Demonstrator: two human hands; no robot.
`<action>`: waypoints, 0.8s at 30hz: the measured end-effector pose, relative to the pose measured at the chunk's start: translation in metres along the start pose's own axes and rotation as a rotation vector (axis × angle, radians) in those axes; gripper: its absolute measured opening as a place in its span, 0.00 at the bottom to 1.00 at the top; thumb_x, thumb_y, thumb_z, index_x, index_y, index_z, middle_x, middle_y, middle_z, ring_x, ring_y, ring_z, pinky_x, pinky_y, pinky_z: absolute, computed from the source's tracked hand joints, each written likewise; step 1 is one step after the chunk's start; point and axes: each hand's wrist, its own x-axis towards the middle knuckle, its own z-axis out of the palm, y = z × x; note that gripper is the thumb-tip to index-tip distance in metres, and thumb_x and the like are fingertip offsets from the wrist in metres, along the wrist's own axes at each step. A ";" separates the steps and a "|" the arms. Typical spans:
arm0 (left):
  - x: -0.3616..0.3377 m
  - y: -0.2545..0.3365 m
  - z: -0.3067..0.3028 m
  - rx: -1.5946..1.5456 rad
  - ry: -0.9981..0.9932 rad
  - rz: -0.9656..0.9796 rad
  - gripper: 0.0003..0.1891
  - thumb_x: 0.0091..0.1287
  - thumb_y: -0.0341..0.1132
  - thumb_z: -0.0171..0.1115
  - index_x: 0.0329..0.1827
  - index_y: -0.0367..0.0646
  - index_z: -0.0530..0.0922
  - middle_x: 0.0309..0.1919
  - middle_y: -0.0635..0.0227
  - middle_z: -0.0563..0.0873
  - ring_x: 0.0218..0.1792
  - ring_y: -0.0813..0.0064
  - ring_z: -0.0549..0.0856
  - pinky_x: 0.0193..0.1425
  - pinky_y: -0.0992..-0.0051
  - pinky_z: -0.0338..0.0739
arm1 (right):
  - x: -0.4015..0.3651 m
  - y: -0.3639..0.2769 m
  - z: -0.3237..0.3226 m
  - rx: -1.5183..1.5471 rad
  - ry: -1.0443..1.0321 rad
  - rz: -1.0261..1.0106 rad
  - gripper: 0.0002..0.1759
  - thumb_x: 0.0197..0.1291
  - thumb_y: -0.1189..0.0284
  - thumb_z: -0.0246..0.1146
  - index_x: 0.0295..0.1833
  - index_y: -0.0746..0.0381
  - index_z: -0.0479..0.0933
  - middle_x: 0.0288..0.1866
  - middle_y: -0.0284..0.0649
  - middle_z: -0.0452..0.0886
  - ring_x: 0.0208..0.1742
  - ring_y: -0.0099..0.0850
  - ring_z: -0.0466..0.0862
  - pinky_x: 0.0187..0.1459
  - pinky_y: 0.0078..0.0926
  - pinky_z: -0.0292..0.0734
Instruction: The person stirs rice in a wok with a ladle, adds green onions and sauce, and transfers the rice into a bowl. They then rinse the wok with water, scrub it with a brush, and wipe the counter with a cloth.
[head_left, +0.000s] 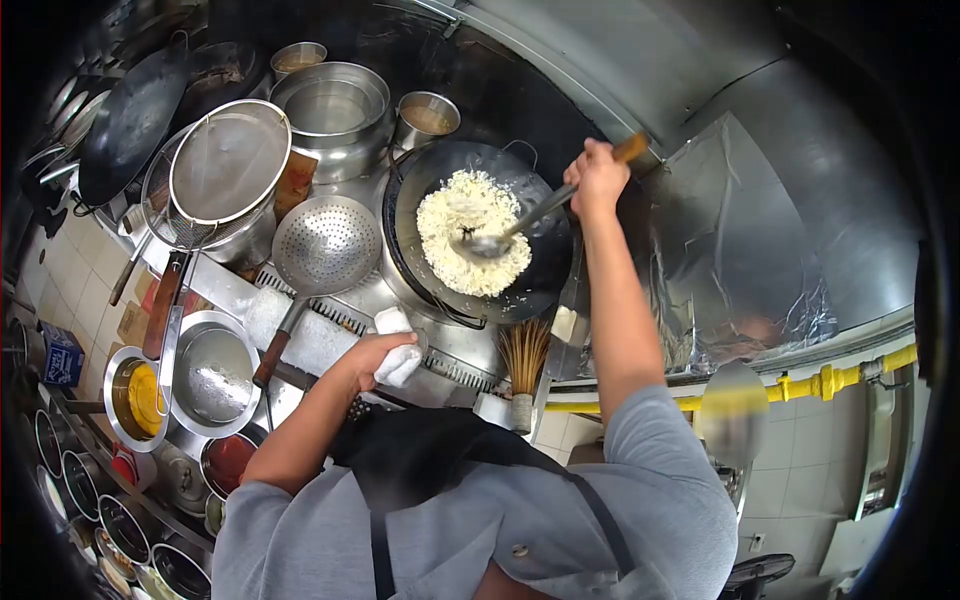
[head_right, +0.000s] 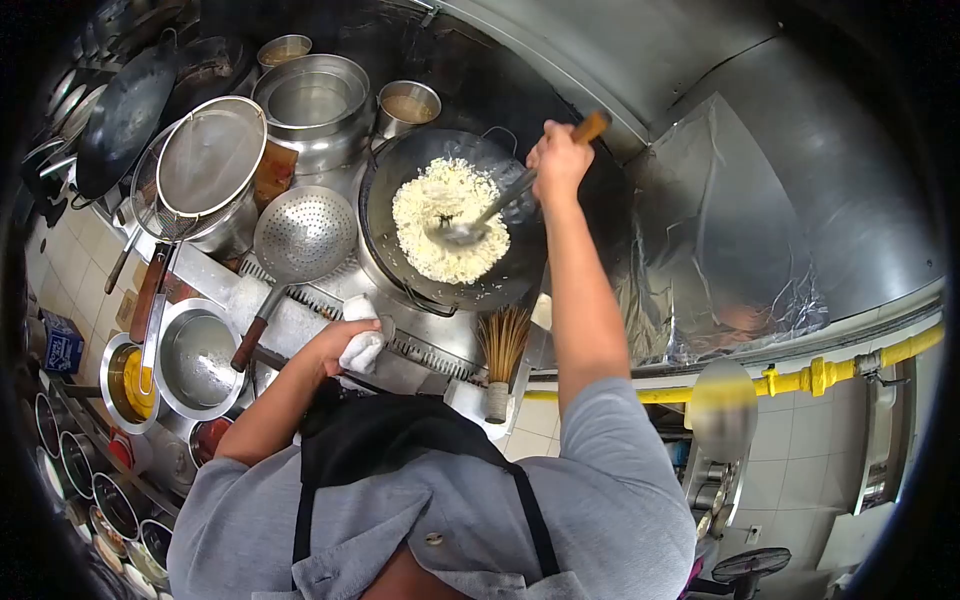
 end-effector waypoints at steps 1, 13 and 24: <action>-0.011 0.000 0.002 0.011 0.037 0.018 0.12 0.59 0.41 0.68 0.38 0.44 0.78 0.28 0.68 0.84 0.25 0.73 0.84 0.29 0.71 0.79 | 0.001 -0.019 0.011 -0.033 -0.002 0.001 0.11 0.56 0.76 0.60 0.26 0.59 0.65 0.12 0.30 0.61 0.08 0.23 0.61 0.12 0.26 0.60; -0.024 -0.008 0.004 0.010 0.044 0.049 0.12 0.58 0.42 0.68 0.36 0.44 0.79 0.26 0.69 0.83 0.24 0.73 0.82 0.28 0.73 0.77 | -0.002 -0.008 0.018 0.101 -0.038 -0.182 0.11 0.55 0.77 0.60 0.26 0.60 0.65 0.12 0.32 0.62 0.09 0.23 0.63 0.12 0.25 0.62; -0.029 -0.012 -0.001 0.061 0.104 0.039 0.13 0.57 0.40 0.67 0.39 0.42 0.78 0.29 0.66 0.83 0.28 0.72 0.83 0.32 0.72 0.78 | 0.005 0.027 0.024 0.030 0.073 -0.075 0.13 0.57 0.77 0.59 0.24 0.56 0.63 0.11 0.30 0.60 0.08 0.23 0.61 0.13 0.24 0.58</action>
